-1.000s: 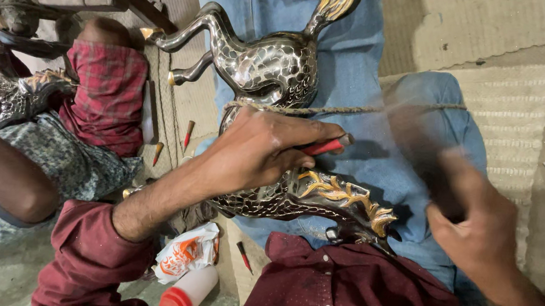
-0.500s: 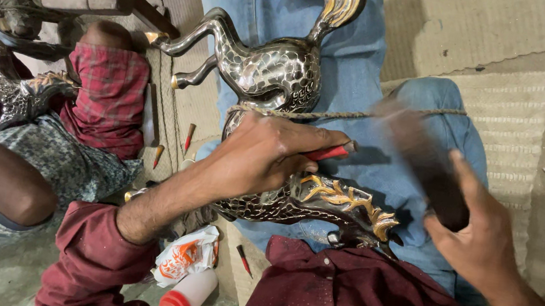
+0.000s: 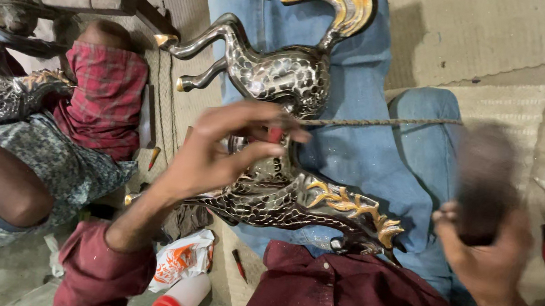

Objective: The person sits on the floor with a decorative metal horse figurine on their lap and engraves its surface, holding a small red-handled chisel against the mane area and striking it with a wooden mallet. They reposition the chisel repeatedly along the gold-painted mane and body, steadying the figurine with the other hand.

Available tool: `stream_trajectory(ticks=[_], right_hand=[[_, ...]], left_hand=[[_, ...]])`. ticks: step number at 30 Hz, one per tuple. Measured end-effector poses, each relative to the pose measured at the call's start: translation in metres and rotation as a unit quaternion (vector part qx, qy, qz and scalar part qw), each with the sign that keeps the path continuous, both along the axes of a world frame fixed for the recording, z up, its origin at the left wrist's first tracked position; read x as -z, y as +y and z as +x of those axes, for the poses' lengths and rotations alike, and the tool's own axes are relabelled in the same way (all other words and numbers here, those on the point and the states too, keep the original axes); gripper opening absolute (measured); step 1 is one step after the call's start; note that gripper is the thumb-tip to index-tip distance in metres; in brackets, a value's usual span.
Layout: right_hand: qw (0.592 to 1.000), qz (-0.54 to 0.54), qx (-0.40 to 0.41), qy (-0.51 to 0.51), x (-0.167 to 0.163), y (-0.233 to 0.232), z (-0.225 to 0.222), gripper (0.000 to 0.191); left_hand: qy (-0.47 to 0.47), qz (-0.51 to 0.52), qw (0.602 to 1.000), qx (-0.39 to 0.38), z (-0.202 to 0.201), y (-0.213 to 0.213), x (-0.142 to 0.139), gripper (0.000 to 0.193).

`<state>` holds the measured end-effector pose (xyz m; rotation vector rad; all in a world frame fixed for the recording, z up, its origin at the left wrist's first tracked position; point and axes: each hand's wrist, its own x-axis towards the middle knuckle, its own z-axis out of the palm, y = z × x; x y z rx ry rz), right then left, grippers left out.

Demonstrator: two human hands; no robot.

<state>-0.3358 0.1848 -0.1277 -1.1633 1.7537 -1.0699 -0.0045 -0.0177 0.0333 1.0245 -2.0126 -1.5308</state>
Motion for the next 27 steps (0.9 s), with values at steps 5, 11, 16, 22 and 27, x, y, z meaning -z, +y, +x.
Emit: stream_trajectory(ticks=[5,11,16,22,27], right_hand=[[0.988,-0.092,0.085,-0.085,0.028,0.013,0.017,0.028],[0.994,-0.059,0.093,-0.017,0.017,0.014,0.032,0.047],[0.996,-0.063,0.052,0.048,-0.017,0.018,0.024,0.044],[0.969,-0.089,-0.077,0.217,-0.070,-0.020,0.019,0.037],[0.938,-0.123,-0.162,0.279,-0.119,-0.077,0.038,0.065]], left_hand=[[0.004,-0.043,0.998,-0.045,0.047,0.015,0.006,0.033],[0.035,-0.035,0.999,-0.009,0.067,0.023,0.023,0.041],[0.089,-0.018,0.991,-0.102,0.064,0.040,0.034,0.045],[0.098,-0.070,0.967,-0.225,0.060,0.069,0.050,0.044],[0.084,-0.143,0.961,-0.223,0.056,0.077,0.050,0.038]])
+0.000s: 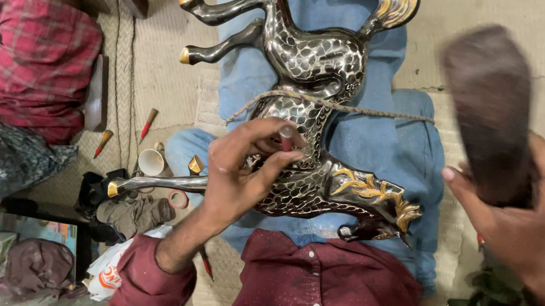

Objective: The person sits on the floor with a decorative metal horse figurine on their lap and engraves its surface, holding a small red-handled chisel against the mane area and striking it with a wooden mallet. They reposition the chisel repeatedly along the gold-painted mane and body, steadying the figurine with the other hand.

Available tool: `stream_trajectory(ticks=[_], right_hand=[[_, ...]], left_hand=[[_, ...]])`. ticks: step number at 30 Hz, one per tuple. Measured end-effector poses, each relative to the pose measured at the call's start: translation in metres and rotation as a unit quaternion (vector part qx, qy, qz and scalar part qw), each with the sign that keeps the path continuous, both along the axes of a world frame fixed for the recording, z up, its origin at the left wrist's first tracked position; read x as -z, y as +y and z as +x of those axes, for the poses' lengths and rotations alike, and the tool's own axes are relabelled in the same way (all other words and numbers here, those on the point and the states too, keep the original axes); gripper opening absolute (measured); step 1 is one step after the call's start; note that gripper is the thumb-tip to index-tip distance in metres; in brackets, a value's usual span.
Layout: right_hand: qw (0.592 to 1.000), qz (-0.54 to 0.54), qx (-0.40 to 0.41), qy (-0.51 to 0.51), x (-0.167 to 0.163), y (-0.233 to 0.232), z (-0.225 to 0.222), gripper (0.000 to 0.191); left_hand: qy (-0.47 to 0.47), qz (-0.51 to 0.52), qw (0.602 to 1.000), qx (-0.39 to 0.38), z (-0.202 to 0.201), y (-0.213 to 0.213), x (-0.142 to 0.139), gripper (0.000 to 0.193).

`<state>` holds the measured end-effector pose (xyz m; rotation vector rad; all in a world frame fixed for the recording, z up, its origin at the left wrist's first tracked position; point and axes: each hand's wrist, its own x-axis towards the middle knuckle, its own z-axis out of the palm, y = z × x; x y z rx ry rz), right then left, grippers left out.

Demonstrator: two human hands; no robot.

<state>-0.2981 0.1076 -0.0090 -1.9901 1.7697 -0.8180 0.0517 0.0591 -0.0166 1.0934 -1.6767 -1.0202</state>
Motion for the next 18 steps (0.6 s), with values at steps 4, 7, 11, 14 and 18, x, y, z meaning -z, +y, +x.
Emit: stream_trajectory(ticks=[4,7,11,14,18], right_hand=[[0.992,-0.070,-0.099,0.030,-0.027,-0.035,0.018,0.071],[0.984,-0.088,-0.154,-0.030,-0.035,-0.054,0.026,0.073],[0.975,-0.078,-0.204,-0.037,-0.043,-0.066,0.030,0.074],[0.982,-0.008,-0.189,-0.031,-0.050,-0.072,0.034,0.080],[0.963,-0.081,-0.247,0.074,-0.058,-0.079,0.040,0.083]], left_hand=[[0.078,0.065,0.995,-0.016,-0.008,0.002,-0.006,0.036],[0.040,0.042,0.998,0.002,-0.009,0.000,-0.007,0.032],[-0.029,0.025,0.999,0.026,-0.003,-0.003,-0.002,0.031],[-0.101,0.017,0.995,-0.001,-0.001,-0.002,0.003,0.026],[-0.113,-0.004,0.992,0.049,0.005,-0.002,0.005,0.012]])
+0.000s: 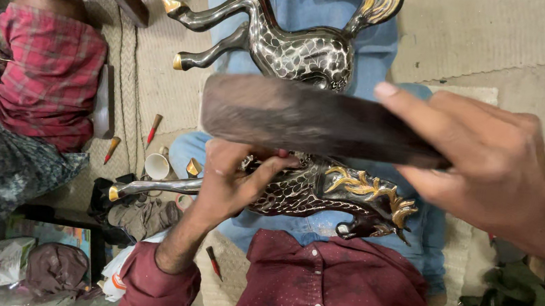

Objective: The person sits on the floor with a decorative metal horse figurine on their lap and engraves its surface, holding a small red-handled chisel against the mane area and striking it with a wooden mallet. They reposition the chisel repeatedly along the gold-painted mane and body, steadying the figurine with the other hand.

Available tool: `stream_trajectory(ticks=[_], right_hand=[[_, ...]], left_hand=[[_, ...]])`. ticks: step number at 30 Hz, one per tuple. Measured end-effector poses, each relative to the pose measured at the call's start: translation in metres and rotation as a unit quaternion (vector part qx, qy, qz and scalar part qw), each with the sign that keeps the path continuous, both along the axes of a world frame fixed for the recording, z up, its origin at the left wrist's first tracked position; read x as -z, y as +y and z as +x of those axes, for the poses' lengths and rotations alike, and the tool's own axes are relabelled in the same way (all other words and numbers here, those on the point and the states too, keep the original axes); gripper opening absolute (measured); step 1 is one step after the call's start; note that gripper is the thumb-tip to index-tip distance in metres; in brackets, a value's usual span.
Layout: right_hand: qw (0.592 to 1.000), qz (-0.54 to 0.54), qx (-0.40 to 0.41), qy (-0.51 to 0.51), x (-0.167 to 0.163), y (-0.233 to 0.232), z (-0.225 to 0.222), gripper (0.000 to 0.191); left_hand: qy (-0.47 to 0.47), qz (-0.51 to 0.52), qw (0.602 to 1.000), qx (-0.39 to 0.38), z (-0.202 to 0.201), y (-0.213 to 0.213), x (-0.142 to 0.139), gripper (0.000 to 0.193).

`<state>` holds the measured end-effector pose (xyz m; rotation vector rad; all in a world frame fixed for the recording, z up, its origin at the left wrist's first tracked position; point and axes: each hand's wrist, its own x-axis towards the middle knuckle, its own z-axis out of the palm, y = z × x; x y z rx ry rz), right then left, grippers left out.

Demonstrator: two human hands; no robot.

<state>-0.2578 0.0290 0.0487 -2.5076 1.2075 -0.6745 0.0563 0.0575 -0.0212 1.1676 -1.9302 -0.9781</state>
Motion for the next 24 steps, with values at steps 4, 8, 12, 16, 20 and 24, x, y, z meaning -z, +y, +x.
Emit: stream_trajectory(ticks=[4,8,12,16,20,24], right_hand=[[0.998,-0.035,-0.018,0.053,-0.010,-0.002,-0.004,0.080],[0.996,-0.022,0.000,-0.092,-0.011,-0.005,-0.002,0.072],[0.992,0.025,-0.043,-0.114,-0.010,-0.008,0.006,0.085],[1.000,0.005,-0.011,0.008,-0.012,-0.010,0.011,0.088],[0.986,-0.095,-0.028,0.135,-0.016,-0.011,0.013,0.087],[0.998,0.026,0.003,0.055,-0.012,-0.012,0.018,0.078]], left_hand=[[0.021,0.014,1.000,0.003,0.000,-0.003,0.002,0.014],[-0.012,-0.009,1.000,-0.008,0.001,-0.001,0.002,0.013],[0.146,0.122,0.982,-0.014,-0.005,0.002,0.005,0.017],[0.032,0.017,0.999,0.016,-0.001,-0.005,0.002,0.021],[0.055,0.031,0.998,0.010,-0.005,-0.006,-0.002,0.028],[0.089,0.050,0.994,0.042,-0.004,-0.010,-0.007,0.026]])
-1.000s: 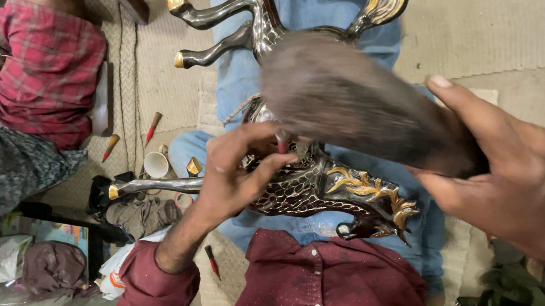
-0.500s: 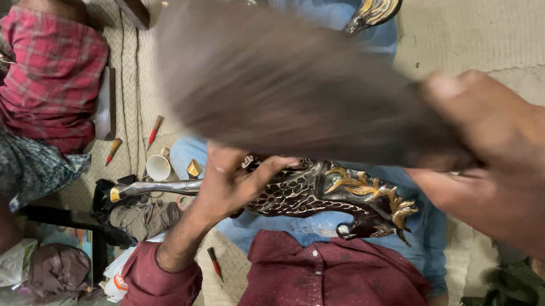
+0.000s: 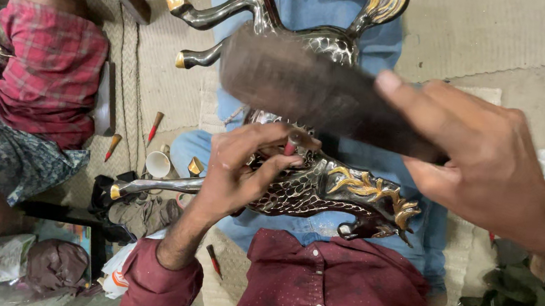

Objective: The person sits on the floor with a decorative metal horse figurine on their lap and engraves its surface, holding a small red-handled chisel against the mane area and striking it with a wooden mallet. They reposition the chisel repeatedly along the gold-painted mane and body, steadying the figurine with the other hand.

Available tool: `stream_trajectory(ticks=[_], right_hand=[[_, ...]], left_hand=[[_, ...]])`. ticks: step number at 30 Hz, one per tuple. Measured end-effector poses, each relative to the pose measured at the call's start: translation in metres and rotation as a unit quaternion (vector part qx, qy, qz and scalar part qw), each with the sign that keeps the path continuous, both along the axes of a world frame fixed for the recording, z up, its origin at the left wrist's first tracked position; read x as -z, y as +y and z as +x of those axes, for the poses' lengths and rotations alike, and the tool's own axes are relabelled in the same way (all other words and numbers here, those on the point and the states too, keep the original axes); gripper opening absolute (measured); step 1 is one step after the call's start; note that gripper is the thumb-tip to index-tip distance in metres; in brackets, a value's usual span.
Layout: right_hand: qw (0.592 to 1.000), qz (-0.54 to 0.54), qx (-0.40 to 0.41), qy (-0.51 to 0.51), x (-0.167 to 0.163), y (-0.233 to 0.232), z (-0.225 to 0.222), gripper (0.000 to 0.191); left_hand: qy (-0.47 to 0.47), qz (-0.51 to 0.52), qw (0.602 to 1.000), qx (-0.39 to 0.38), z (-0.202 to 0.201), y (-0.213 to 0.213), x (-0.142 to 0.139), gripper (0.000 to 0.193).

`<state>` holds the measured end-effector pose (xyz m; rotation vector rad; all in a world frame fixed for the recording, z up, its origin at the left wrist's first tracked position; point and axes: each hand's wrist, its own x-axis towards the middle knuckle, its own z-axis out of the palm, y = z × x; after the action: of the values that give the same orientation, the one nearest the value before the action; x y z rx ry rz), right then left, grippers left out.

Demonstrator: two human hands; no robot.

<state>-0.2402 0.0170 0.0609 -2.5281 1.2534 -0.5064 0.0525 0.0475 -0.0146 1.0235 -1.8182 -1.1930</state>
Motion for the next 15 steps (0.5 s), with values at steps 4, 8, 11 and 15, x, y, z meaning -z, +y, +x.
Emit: stream_trajectory(ticks=[4,8,11,15], right_hand=[[0.997,0.017,-0.003,-0.074,0.003,0.004,-0.004,0.078],[0.992,-0.041,-0.010,0.123,0.007,0.008,-0.009,0.083],[0.962,0.200,0.058,-0.174,0.013,0.008,-0.010,0.078],[0.999,0.027,0.014,0.021,0.017,0.009,-0.012,0.077]], left_hand=[[-0.027,-0.018,0.999,-0.006,0.000,-0.001,-0.002,0.023],[-0.048,0.007,0.999,0.002,0.003,-0.001,-0.003,0.019],[-0.034,-0.028,0.999,-0.003,0.005,-0.003,-0.003,0.025],[-0.098,-0.042,0.994,0.000,0.007,-0.004,-0.002,0.024]])
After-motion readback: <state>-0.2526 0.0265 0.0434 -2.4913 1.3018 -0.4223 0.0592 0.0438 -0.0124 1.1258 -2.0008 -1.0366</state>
